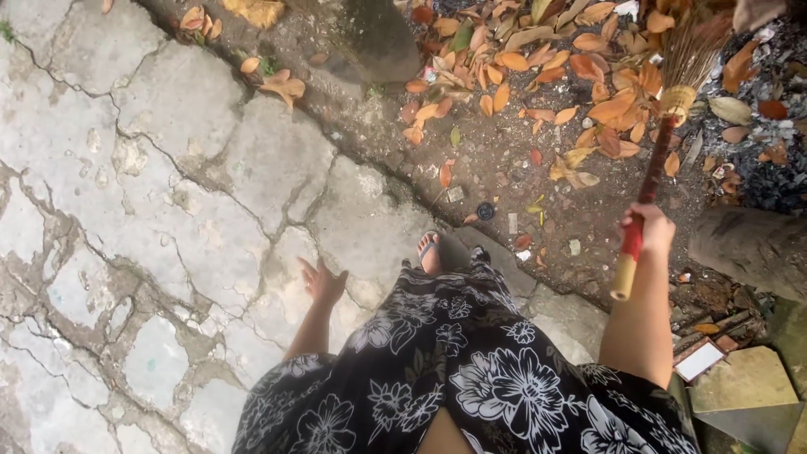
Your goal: Sweeping dry leaves from a concrete path and adjacent ground into a pile using a broom.
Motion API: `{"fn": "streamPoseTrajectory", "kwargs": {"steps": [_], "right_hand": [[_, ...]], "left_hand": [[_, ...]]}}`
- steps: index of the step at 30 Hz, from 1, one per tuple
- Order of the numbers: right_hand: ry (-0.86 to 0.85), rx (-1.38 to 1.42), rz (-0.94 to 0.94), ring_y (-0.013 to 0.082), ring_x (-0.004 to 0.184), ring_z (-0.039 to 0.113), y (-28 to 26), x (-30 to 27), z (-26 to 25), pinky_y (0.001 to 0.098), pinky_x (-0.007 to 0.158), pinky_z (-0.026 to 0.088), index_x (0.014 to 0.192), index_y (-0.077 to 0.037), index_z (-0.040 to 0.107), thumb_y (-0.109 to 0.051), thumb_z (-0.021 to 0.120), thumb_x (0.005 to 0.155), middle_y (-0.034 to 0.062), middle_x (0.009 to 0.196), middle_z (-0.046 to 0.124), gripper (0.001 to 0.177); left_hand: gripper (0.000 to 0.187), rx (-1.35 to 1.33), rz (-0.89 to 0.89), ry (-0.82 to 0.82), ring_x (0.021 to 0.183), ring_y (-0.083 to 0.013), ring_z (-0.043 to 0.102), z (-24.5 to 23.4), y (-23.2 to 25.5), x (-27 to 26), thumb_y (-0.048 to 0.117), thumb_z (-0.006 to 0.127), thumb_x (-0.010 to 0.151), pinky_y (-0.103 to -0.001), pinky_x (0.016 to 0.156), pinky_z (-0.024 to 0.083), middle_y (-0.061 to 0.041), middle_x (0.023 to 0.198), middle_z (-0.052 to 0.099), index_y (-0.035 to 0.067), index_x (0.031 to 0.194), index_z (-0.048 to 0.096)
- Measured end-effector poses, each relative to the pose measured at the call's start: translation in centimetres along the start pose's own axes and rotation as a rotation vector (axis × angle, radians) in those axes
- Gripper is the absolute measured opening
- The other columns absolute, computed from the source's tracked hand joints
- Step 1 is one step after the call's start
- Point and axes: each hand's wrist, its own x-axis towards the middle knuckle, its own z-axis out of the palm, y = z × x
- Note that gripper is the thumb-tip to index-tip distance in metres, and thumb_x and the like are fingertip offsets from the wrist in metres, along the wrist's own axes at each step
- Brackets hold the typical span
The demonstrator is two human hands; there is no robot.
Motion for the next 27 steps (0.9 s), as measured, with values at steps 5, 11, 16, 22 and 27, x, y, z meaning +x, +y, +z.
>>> {"fn": "streamPoseTrajectory", "kwargs": {"steps": [5,11,16,22,27], "right_hand": [[-0.04,-0.134,-0.387,0.0256,0.049,0.06,10.2,0.5,-2.0,0.0405,0.045,0.051,0.097,-0.006,0.071,-0.013,0.073,0.081,0.0189,0.066,0.058,0.017],[-0.232,-0.328,-0.271,0.0304,0.046,0.058,11.7,-15.3,1.2,0.0398,0.05,0.045,0.097,0.004,0.069,-0.01,0.071,0.079,0.0228,0.054,0.058,0.023],[-0.428,-0.665,-0.218,0.0318,0.09,0.069,15.3,-15.9,7.2,0.048,0.084,0.051,0.121,-0.007,0.074,-0.012,0.077,0.072,0.0218,0.092,0.074,0.049],[-0.587,-1.082,-0.259,0.0443,0.11,0.066,17.6,-11.3,16.7,0.0507,0.1,0.051,0.122,-0.009,0.075,-0.025,0.074,0.072,0.0191,0.112,0.074,0.053],[-0.443,-1.275,-0.407,0.0384,0.09,0.075,20.3,0.0,17.1,0.045,0.084,0.059,0.109,-0.02,0.079,-0.036,0.072,0.066,0.0137,0.086,0.079,0.046]], "left_hand": [[0.093,0.026,0.107,0.068,0.155,-0.0447,0.009,0.2,0.9,4.1,0.046,0.075,0.085,-0.069,0.118,0.022,-0.018,0.17,-0.012,0.014,0.16,0.031],[0.093,0.061,0.138,0.051,0.155,-0.0453,0.008,-0.8,0.6,7.3,0.048,0.075,0.085,-0.069,0.118,0.02,-0.019,0.171,-0.009,0.014,0.16,0.031],[0.089,0.049,0.14,0.05,0.155,-0.045,0.007,-3.0,1.3,8.0,0.046,0.073,0.087,-0.068,0.118,0.021,-0.018,0.17,-0.014,0.014,0.16,0.031],[0.089,0.049,0.134,0.052,0.156,-0.044,0.008,-5.3,1.7,6.5,0.044,0.072,0.089,-0.066,0.12,0.021,-0.019,0.17,-0.011,0.014,0.16,0.029],[0.087,0.021,0.119,0.046,0.155,-0.0457,0.011,-6.0,-0.2,5.0,0.041,0.074,0.089,-0.066,0.12,0.024,-0.022,0.17,-0.01,0.01,0.159,0.032]]}}
